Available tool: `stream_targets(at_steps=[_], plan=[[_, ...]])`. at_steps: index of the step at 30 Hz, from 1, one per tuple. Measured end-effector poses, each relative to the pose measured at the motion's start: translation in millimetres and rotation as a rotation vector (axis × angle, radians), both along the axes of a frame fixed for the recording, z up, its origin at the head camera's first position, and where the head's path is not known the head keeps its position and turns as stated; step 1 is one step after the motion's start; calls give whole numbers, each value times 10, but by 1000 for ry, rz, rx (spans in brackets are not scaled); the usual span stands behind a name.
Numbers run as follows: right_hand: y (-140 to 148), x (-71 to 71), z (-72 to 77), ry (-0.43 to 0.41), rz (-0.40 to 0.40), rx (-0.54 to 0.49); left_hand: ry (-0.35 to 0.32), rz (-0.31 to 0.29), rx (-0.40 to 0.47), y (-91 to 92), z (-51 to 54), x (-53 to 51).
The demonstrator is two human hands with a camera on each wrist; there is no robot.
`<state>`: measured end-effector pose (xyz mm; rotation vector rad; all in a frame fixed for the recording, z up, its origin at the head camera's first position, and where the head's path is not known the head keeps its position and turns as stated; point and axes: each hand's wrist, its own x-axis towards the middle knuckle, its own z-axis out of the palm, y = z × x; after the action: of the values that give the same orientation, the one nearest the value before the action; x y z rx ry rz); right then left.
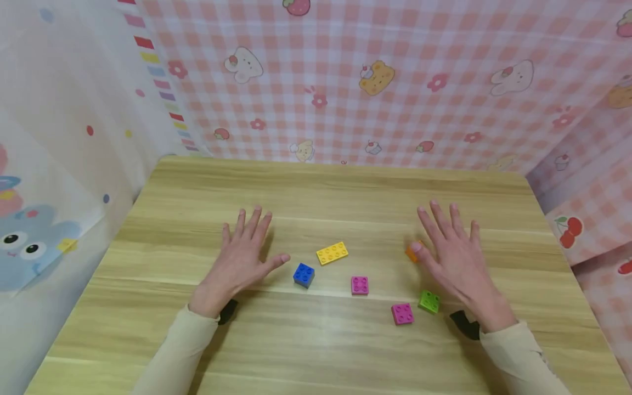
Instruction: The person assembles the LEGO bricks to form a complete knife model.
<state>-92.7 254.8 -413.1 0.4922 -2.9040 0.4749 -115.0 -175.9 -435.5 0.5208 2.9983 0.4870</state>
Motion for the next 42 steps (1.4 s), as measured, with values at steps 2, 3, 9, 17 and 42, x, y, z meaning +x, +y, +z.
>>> stream_targets(at_steps=[2, 3, 9, 17, 42], plan=[[-40, 11, 13, 27, 12, -1, 0, -16, 13, 17, 7, 20], [-60, 18, 20, 38, 19, -3, -1, -25, 17, 25, 8, 32], [-180, 63, 44, 59, 66, -20, -11, -94, 42, 101, 5, 123], [-374, 55, 61, -4, 134, -7, -79, -227, 162, 237, -1, 227], [-936, -552, 174, -385, 512, -138, -302, -356, 281, 401, -52, 110]])
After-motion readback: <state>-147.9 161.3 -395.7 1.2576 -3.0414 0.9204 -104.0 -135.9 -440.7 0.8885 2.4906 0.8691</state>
